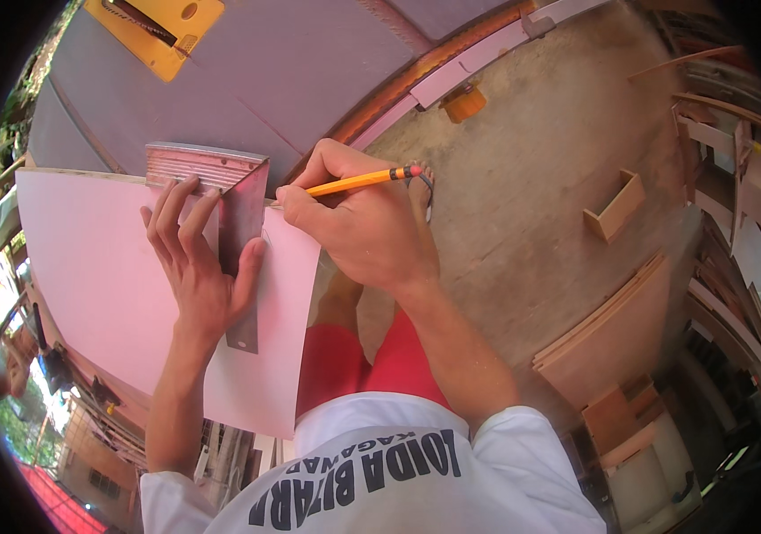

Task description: The person measures a pink board with a tape measure and marks it with a pencil. They then use a metal square to draw straight lines and adjust the table saw fence before positioning the board for cutting.

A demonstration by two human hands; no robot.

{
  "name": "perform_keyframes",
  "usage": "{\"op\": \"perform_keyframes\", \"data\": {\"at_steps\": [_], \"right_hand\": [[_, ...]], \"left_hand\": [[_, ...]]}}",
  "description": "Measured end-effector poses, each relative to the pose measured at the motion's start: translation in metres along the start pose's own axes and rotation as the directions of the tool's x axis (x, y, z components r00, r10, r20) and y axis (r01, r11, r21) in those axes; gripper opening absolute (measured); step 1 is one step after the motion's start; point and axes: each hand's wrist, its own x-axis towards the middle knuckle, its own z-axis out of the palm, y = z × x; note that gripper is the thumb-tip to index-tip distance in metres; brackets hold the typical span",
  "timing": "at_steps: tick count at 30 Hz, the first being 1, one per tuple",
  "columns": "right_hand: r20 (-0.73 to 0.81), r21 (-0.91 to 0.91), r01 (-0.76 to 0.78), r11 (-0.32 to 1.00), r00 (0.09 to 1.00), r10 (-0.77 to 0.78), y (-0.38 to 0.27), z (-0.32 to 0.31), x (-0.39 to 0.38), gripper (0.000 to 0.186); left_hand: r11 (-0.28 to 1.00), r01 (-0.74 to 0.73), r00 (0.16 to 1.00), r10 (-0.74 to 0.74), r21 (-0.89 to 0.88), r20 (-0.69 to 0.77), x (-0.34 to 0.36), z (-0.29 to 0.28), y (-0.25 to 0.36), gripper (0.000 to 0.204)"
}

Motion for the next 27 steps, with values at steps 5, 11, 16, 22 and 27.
{"op": "perform_keyframes", "data": {"at_steps": [5,11,16,22,27], "right_hand": [[0.028,0.053,-0.032,0.998,0.999,0.031,0.002,0.001,0.006,0.015],[0.060,0.067,-0.026,0.997,0.998,0.022,0.007,-0.002,0.009,0.015],[0.074,0.086,-0.024,0.996,0.997,0.017,0.010,-0.003,0.010,0.016],[0.093,0.127,-0.037,0.991,0.995,0.025,0.012,-0.005,0.011,0.015],[0.087,0.098,0.008,0.995,0.996,-0.016,0.014,-0.004,0.011,0.016]], "left_hand": [[1.000,0.000,1.000,0.000,0.001,0.028,0.000,-0.002,0.000,0.068],[1.000,0.010,0.999,-0.009,-0.021,0.033,0.003,-0.001,-0.001,0.069],[0.999,0.017,1.000,-0.016,-0.037,0.025,0.002,0.000,-0.002,0.071],[0.999,0.018,1.000,-0.017,-0.042,0.025,0.004,0.000,-0.001,0.071],[0.999,0.024,0.999,-0.023,-0.042,0.026,0.004,0.000,-0.001,0.071]]}}
